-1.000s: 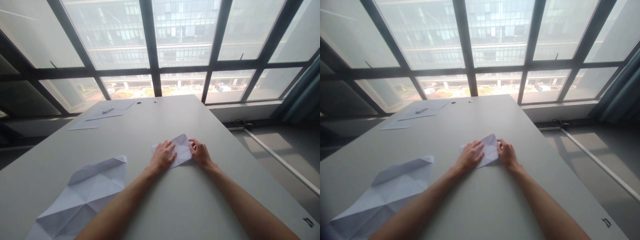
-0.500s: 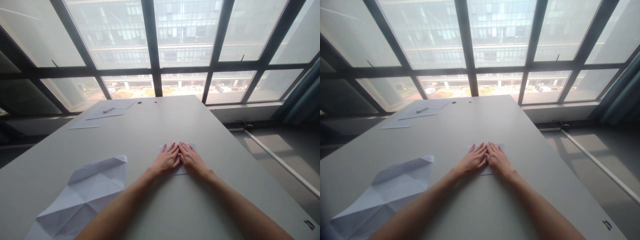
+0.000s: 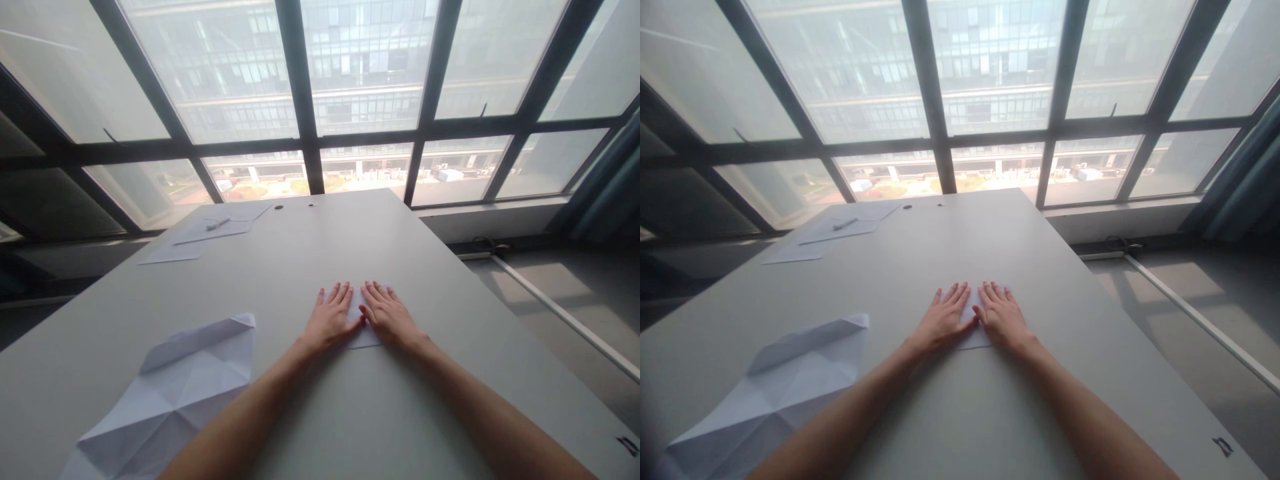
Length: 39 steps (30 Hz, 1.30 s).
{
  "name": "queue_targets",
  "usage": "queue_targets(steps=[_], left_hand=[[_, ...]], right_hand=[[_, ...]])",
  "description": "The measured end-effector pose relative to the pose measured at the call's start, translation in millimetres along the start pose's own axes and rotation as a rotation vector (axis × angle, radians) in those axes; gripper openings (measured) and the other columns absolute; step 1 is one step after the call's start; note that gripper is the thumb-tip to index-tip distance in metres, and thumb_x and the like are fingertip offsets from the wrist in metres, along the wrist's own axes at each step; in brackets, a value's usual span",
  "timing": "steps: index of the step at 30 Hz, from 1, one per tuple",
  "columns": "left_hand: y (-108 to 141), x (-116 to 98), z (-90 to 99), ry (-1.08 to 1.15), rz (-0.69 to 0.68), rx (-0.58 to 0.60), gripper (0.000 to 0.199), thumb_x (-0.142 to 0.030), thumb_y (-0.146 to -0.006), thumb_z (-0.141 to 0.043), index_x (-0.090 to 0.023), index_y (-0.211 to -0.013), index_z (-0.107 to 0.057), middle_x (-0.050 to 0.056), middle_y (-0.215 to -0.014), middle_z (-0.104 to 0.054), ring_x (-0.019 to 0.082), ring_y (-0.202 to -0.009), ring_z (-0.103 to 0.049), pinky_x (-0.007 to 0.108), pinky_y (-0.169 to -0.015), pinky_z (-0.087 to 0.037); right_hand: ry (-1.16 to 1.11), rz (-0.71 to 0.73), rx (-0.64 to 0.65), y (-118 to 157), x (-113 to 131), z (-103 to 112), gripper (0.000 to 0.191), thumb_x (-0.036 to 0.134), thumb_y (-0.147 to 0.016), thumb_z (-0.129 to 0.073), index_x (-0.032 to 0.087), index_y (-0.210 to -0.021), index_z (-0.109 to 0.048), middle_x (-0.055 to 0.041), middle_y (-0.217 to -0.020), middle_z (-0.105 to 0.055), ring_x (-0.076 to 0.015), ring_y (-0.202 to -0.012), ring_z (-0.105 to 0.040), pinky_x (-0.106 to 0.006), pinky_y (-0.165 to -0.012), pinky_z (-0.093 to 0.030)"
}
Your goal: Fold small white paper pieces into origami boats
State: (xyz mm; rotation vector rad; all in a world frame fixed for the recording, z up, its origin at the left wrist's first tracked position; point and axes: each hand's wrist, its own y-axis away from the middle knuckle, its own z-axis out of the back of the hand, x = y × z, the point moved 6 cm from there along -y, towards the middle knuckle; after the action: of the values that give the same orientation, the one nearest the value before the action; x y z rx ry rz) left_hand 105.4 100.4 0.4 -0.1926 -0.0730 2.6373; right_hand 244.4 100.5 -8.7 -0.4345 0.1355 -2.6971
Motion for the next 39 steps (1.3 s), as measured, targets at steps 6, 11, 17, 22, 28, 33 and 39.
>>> queue_targets(steps=[6, 11, 17, 22, 28, 33, 39], left_hand=[[-3, 8, -4.2, -0.066, 0.088, -0.004, 0.077, -0.062, -0.097, -0.027, -0.010, -0.154, -0.026, 0.012, -0.161, -0.021, 0.028, -0.150, -0.016, 0.052, -0.121, -0.013], [-1, 3, 3.0, -0.032, 0.024, -0.041, 0.068, -0.054, -0.098, -0.033, -0.016, -0.154, -0.027, 0.009, -0.161, -0.023, 0.027, -0.150, -0.016, 0.054, -0.120, -0.012], [2, -5, 9.0, -0.012, -0.057, -0.037, 0.058, -0.059, -0.096, -0.038, -0.035, -0.149, -0.037, 0.002, -0.160, -0.029, 0.036, -0.148, -0.016, 0.069, -0.114, 0.000], [1, -3, 4.4, 0.009, -0.034, 0.015, 0.062, -0.061, -0.096, -0.036, -0.035, -0.152, -0.032, 0.003, -0.161, -0.025, 0.036, -0.148, -0.016, 0.064, -0.116, -0.010], [2, -1, 3.7, 0.024, -0.029, 0.018, 0.062, -0.060, -0.096, -0.036, -0.035, -0.152, -0.031, 0.002, -0.162, -0.024, 0.035, -0.149, -0.016, 0.060, -0.117, -0.013], [1, -1, 3.3, 0.024, -0.030, 0.014, 0.061, -0.060, -0.096, -0.036, -0.036, -0.152, -0.031, 0.001, -0.162, -0.024, 0.034, -0.149, -0.016, 0.060, -0.117, -0.014], [1, -1, 3.3, 0.017, -0.028, 0.011, 0.060, -0.059, -0.096, -0.036, -0.036, -0.152, -0.032, 0.001, -0.161, -0.025, 0.034, -0.148, -0.018, 0.060, -0.117, -0.015]], right_hand=[[0.050, -0.041, 0.029, -1, -10, 6, 0.062, 0.049, -0.102, -0.023, 0.016, -0.153, -0.033, -0.0103, -0.161, -0.022, -0.0242, -0.149, -0.018, -0.044, -0.121, -0.012], [0.044, -0.054, 0.029, 0, -11, 7, 0.059, 0.047, -0.101, -0.029, 0.017, -0.153, -0.033, -0.0107, -0.161, -0.022, -0.0244, -0.149, -0.017, -0.044, -0.120, -0.012], [0.018, -0.058, 0.007, -1, -11, 8, 0.058, 0.044, -0.100, -0.034, 0.018, -0.152, -0.035, -0.0099, -0.160, -0.026, -0.0233, -0.149, -0.019, -0.042, -0.120, -0.012], [0.005, -0.065, 0.002, -1, -12, 8, 0.057, 0.042, -0.099, -0.035, 0.018, -0.151, -0.037, -0.0098, -0.160, -0.027, -0.0230, -0.148, -0.020, -0.042, -0.120, -0.013], [-0.008, -0.062, -0.004, -1, -12, 9, 0.057, 0.042, -0.099, -0.037, 0.018, -0.151, -0.037, -0.0096, -0.160, -0.028, -0.0227, -0.148, -0.020, -0.042, -0.120, -0.013], [-0.014, -0.059, -0.011, -1, -13, 8, 0.056, 0.041, -0.099, -0.037, 0.018, -0.150, -0.039, -0.0098, -0.159, -0.029, -0.0229, -0.148, -0.021, -0.042, -0.120, -0.013], [-0.016, -0.059, -0.004, -2, -13, 9, 0.057, 0.042, -0.098, -0.038, 0.019, -0.150, -0.038, -0.0087, -0.160, -0.028, -0.0221, -0.148, -0.021, -0.042, -0.120, -0.012]])
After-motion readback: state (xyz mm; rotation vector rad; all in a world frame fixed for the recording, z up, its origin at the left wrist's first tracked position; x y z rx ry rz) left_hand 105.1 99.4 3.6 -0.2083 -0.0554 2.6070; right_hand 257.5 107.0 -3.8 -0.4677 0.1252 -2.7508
